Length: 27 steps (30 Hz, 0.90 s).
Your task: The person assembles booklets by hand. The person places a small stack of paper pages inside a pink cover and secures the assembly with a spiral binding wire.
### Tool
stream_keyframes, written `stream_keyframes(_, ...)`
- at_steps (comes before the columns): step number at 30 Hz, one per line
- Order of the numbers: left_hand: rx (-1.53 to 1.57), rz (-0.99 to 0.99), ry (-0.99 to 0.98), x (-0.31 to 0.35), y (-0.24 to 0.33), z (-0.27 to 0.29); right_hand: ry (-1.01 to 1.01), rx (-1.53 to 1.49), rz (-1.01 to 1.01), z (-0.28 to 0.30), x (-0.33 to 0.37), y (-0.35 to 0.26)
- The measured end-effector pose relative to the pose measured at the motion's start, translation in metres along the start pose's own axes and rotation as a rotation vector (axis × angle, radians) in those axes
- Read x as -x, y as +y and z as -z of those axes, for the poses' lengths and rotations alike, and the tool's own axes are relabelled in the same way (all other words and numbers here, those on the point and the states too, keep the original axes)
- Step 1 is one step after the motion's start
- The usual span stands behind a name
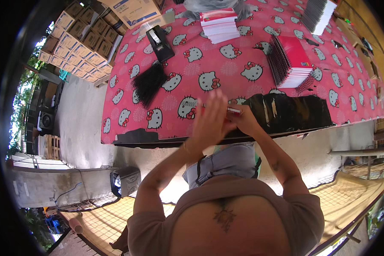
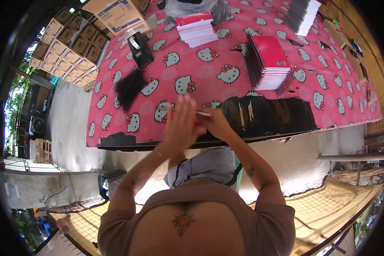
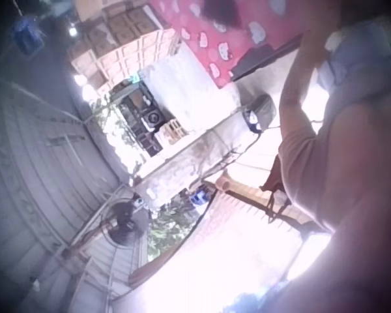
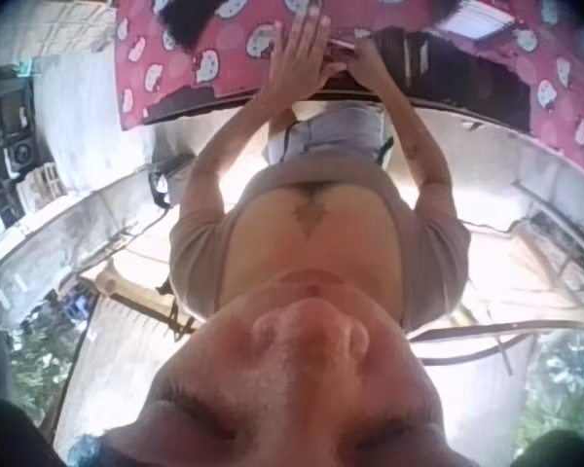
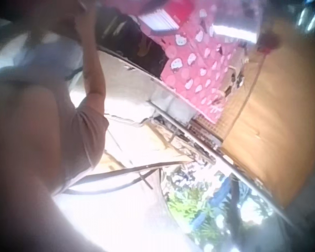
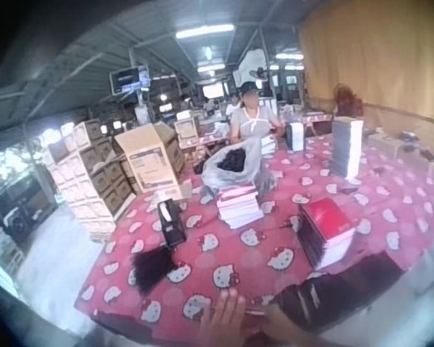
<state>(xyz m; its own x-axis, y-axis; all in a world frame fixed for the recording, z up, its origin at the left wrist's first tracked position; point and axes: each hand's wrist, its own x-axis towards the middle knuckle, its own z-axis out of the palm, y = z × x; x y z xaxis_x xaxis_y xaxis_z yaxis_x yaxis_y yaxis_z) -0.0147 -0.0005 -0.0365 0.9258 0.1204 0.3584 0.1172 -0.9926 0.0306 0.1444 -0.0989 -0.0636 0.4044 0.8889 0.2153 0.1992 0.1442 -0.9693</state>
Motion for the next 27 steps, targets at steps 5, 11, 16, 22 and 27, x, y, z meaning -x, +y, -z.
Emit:
stream_keyframes(5, 0.101, -0.004, 0.021, 0.025, 0.015, -0.012, -0.042, 0.031, -0.037, 0.001, 0.001, -0.008)
stream_keyframes(11, 0.02, -0.041, 0.025, 0.0, 0.003, 0.006, -0.129, 0.129, -0.189, 0.004, 0.0, -0.002)
stream_keyframes(16, 0.145, 0.058, 0.177, -0.015, 0.003, 0.021, -0.073, 0.166, -0.077, 0.003, 0.0, -0.014)
stream_keyframes(22, 0.299, -0.007, 0.214, -0.03, -0.016, 0.03, -0.066, 0.377, 0.076, 0.028, 0.008, -0.057)
stream_keyframes(27, 0.379, -0.023, 0.306, -0.033, -0.012, 0.031, -0.068, 0.079, -0.032, 0.048, 0.01, -0.056)
